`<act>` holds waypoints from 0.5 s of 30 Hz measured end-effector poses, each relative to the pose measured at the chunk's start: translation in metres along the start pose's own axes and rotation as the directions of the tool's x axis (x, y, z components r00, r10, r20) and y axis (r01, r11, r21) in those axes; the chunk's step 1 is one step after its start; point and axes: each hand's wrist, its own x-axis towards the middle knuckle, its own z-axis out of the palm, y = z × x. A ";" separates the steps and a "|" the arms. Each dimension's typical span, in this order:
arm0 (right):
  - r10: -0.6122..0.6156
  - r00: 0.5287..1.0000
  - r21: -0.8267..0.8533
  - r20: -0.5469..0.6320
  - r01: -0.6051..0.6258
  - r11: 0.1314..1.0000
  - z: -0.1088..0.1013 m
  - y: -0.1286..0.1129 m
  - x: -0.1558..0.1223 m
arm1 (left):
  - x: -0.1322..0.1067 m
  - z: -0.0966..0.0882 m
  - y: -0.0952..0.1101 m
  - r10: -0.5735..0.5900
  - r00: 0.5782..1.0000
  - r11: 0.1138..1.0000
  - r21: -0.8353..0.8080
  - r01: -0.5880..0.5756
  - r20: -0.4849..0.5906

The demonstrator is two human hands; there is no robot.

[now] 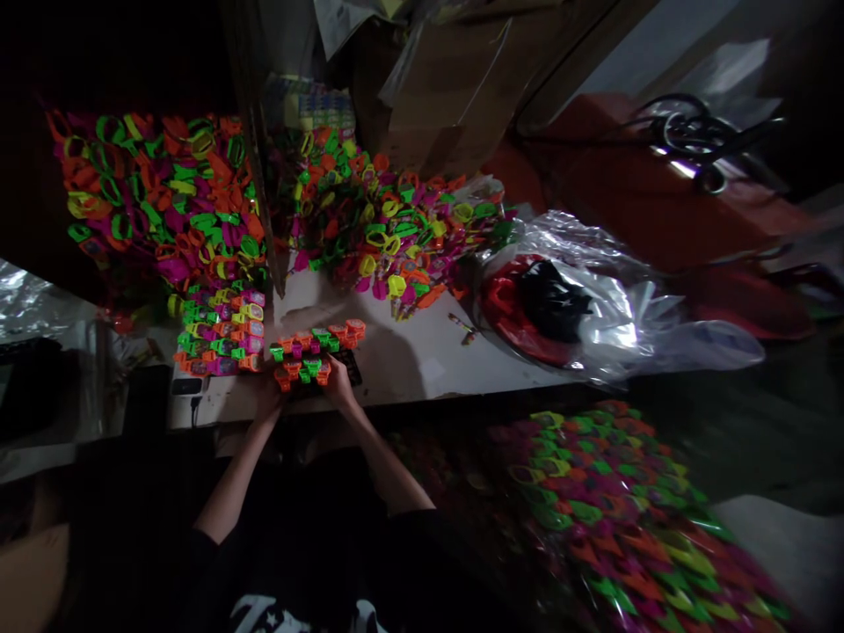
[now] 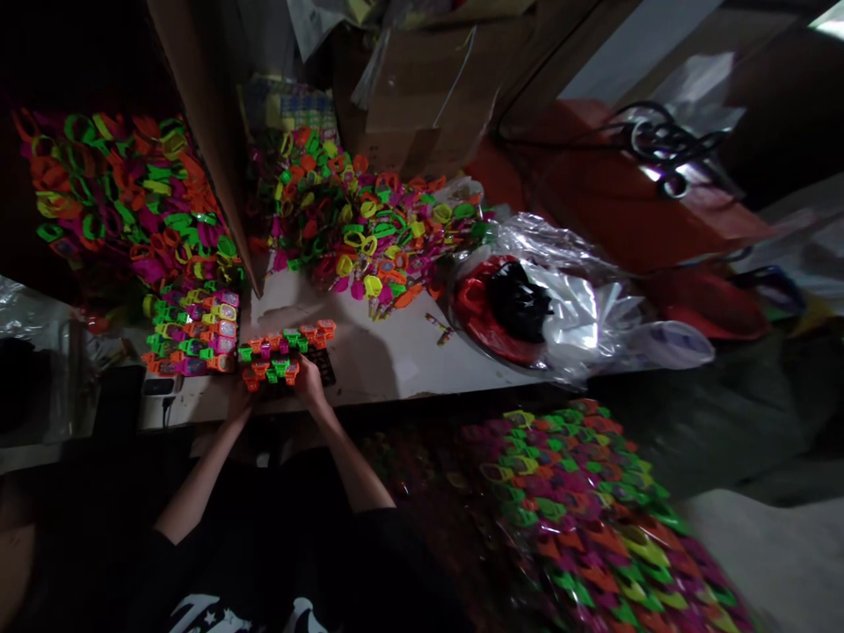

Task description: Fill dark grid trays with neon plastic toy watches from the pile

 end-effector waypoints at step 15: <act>0.037 0.999 0.117 0.028 -0.040 0.992 0.003 0.012 -0.002 | 0.000 -0.003 0.011 -0.170 0.985 0.947 -0.270 0.171 0.028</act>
